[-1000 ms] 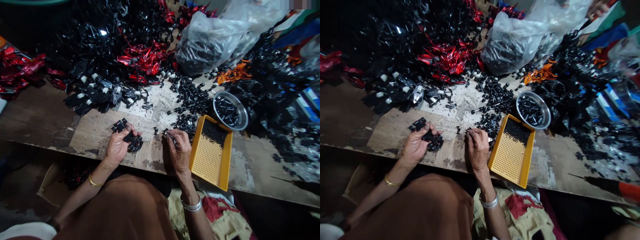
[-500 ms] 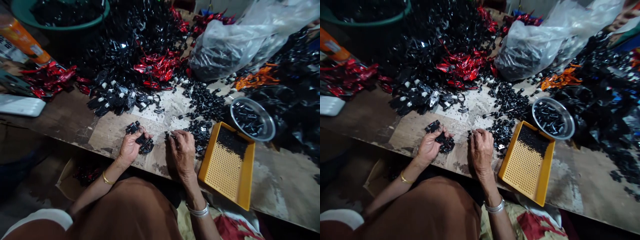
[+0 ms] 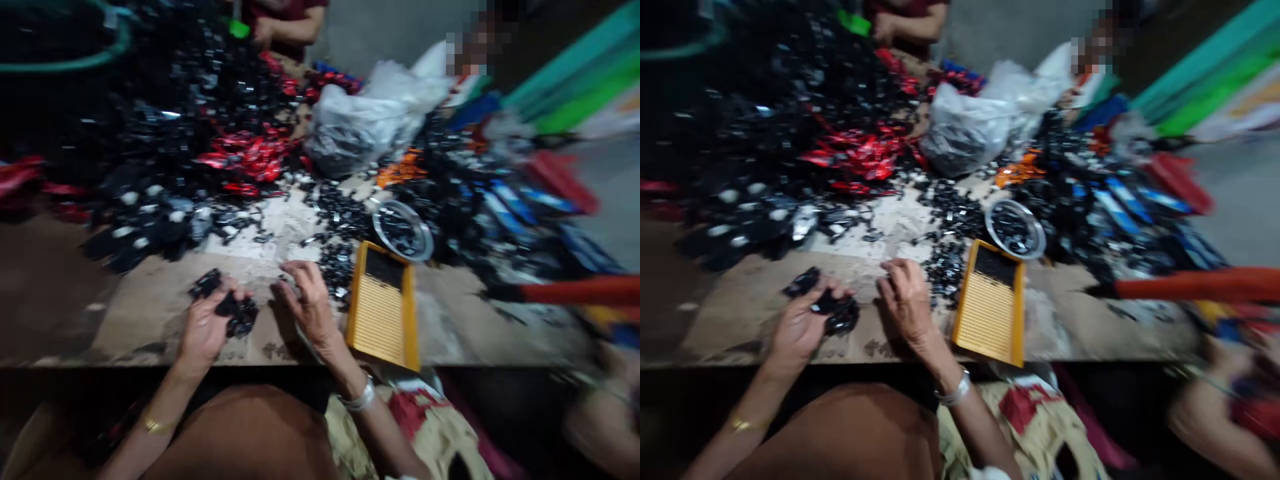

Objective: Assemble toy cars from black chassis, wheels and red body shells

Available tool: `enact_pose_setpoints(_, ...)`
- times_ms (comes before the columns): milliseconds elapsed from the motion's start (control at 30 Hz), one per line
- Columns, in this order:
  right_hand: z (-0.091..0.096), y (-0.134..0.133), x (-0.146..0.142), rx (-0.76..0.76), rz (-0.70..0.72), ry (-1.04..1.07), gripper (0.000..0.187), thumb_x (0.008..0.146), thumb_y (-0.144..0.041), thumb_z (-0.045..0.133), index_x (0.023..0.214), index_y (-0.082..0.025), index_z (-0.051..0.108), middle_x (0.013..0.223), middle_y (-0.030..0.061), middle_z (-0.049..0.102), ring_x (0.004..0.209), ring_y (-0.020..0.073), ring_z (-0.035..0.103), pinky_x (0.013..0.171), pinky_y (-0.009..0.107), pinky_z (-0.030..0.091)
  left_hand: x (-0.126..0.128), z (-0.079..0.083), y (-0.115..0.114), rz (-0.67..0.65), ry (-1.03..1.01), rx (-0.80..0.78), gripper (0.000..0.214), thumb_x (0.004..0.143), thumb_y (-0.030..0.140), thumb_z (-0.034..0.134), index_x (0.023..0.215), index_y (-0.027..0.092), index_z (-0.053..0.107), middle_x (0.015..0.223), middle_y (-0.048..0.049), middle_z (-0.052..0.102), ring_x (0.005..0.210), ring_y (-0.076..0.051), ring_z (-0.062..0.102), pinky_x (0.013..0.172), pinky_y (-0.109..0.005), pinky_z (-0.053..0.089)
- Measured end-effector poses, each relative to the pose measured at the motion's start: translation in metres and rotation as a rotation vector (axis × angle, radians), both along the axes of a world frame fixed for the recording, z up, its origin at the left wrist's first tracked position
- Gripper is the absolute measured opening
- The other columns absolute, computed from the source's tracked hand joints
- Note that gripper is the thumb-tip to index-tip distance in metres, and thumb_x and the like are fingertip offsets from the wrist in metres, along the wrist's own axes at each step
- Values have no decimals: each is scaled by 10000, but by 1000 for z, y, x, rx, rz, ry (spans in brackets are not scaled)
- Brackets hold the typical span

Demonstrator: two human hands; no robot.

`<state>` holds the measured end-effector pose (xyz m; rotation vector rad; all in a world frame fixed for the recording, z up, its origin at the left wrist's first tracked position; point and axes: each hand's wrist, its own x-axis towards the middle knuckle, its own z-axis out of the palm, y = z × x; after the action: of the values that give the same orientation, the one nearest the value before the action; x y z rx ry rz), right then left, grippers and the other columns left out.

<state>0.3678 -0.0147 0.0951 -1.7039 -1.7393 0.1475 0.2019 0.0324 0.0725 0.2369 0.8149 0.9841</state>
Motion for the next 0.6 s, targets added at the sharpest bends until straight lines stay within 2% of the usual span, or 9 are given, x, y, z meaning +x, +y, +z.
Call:
enact_pose_setpoints(67, 8, -20, 4, 111, -123, 11, 215, 929, -266, 494, 1122, -196, 559, 1048, 96, 595, 1012, 197, 575, 864, 362, 509, -3, 3, -1, -14, 20, -32, 132, 657, 169, 746, 682, 150, 618, 646, 33, 581, 598, -96, 556, 732, -287, 588)
enact_pose_setpoints(167, 35, -68, 22, 340, -493, -80, 186, 904, -251, 538, 1087, -226, 567, 1061, 78, 597, 1029, 203, 585, 907, 419, 496, -5, 9, 1, -38, 80, -81, 93, 703, 130, 684, 667, 160, 604, 639, 38, 551, 587, -90, 528, 721, -275, 607)
enact_pose_setpoints(233, 60, -106, 38, 590, -808, -195, 141, 886, -267, 557, 1023, -235, 579, 1062, 66, 586, 1051, 225, 579, 934, 477, 473, -6, 13, 2, -62, 123, -107, 109, 728, 110, 635, 643, 159, 589, 630, 33, 531, 580, -90, 517, 715, -273, 615)
enact_pose_setpoints(300, 85, -139, 59, 930, -1061, -264, 123, 879, -325, 559, 971, -244, 571, 1046, 56, 580, 1062, 233, 577, 964, 497, 451, -5, 17, 2, -76, 174, -123, 143, 749, 88, 586, 622, 154, 575, 624, 25, 522, 574, -93, 514, 697, -277, 621)
enact_pose_setpoints(333, 95, -151, 71, 1025, -1098, -248, 154, 867, -352, 572, 977, -246, 563, 1058, 54, 586, 1077, 233, 576, 995, 495, 432, -4, 18, 2, -83, 197, -125, 154, 755, 78, 567, 619, 152, 571, 623, 20, 524, 570, -95, 516, 681, -276, 622)
enact_pose_setpoints(367, 102, -159, 84, 1021, -1092, -149, 219, 843, -368, 601, 1015, -241, 552, 1112, 59, 588, 1119, 232, 563, 1031, 486, 409, -2, 19, 1, -99, 208, -119, 156, 755, 68, 558, 622, 150, 569, 625, 17, 527, 565, -96, 519, 662, -272, 621)
enact_pose_setpoints(433, 109, -164, 108, 934, -989, 73, 358, 785, -447, 630, 1056, -231, 538, 1098, 58, 601, 1069, 232, 597, 985, 464, 459, 5, 20, -5, -182, 172, -86, 133, 736, 50, 570, 644, 145, 571, 632, 15, 533, 557, -97, 525, 631, -264, 614)
enact_pose_setpoints(500, 109, -159, 125, 851, -871, 332, 409, 758, -515, 610, 1037, -229, 521, 988, 40, 629, 867, 213, 659, 853, 451, 536, 17, 19, -15, -317, 86, -49, 108, 708, 41, 608, 674, 140, 581, 644, 15, 537, 559, -96, 533, 622, -260, 606)
enact_pose_setpoints(600, 102, -144, 129, 756, -769, 579, 358, 738, -492, 641, 971, -243, 531, 830, -9, 642, 618, 157, 639, 707, 398, 571, 42, 16, -36, -507, -13, -40, 80, 700, 77, 666, 698, 128, 605, 644, 11, 538, 565, -97, 542, 638, -266, 596)
